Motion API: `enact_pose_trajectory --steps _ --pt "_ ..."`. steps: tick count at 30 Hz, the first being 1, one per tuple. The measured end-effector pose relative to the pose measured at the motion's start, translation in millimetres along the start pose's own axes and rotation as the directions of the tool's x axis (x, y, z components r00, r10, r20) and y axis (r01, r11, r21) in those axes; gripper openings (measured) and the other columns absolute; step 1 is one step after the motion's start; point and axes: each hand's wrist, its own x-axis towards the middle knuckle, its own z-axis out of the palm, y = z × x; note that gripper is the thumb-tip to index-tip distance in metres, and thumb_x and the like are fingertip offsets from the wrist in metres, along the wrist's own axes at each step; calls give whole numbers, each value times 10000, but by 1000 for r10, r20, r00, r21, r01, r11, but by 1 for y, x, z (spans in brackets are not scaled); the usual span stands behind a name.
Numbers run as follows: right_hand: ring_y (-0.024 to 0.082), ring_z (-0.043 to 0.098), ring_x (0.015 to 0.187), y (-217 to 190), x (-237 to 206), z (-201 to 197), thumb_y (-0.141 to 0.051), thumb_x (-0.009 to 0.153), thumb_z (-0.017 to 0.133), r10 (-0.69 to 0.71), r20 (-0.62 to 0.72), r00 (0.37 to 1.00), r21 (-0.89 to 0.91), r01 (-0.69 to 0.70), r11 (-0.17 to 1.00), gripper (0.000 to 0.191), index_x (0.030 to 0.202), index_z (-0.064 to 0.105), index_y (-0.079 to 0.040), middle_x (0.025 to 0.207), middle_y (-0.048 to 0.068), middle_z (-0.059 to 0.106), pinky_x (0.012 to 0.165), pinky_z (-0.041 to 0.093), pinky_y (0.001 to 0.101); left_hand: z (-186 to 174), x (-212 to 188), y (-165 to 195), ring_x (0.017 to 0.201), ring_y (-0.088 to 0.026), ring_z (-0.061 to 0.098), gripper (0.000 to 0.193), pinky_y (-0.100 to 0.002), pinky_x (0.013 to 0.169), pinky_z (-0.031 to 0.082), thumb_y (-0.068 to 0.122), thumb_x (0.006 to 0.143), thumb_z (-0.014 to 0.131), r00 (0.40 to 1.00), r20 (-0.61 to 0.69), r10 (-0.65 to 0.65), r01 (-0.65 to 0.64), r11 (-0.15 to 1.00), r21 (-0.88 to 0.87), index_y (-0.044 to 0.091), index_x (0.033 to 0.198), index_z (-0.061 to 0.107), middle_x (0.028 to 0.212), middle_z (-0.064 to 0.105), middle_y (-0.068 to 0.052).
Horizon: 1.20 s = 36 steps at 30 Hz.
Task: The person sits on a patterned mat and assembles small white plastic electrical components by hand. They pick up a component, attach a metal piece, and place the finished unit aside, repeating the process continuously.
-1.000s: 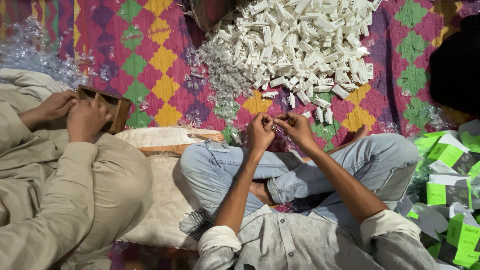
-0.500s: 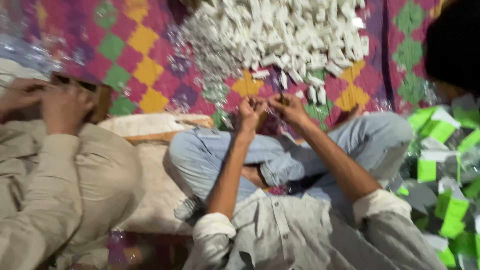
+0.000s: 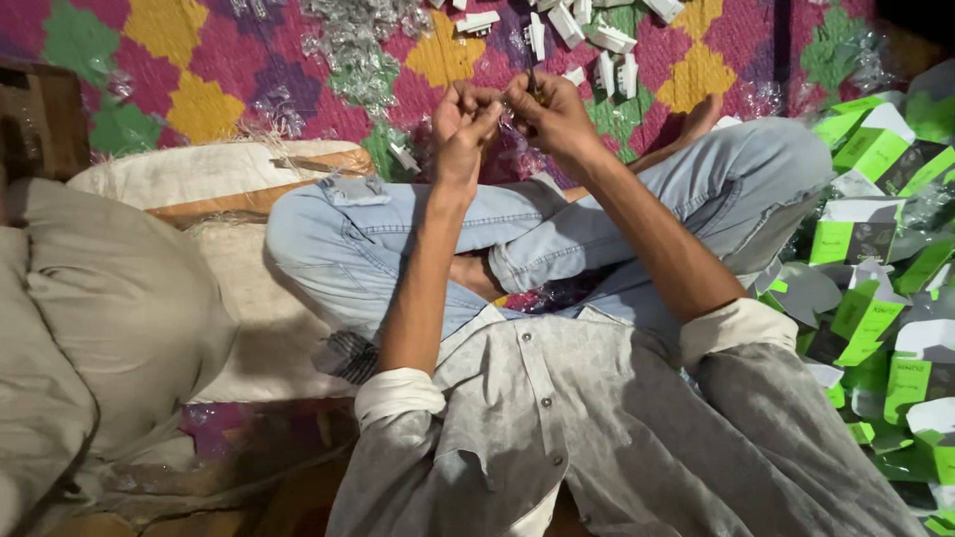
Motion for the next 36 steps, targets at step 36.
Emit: enact_pose_trajectory --steps 36 --pt "59 753 803 13 7 -9 -144 997 737 -358 -45 933 -599 262 757 185 1141 758 -31 986 87 797 677 614 244 -5 -1 1 749 -78 595 90 -242 681 499 110 1025 659 909 -170 381 -194 748 635 25 996 669 877 673 -13"
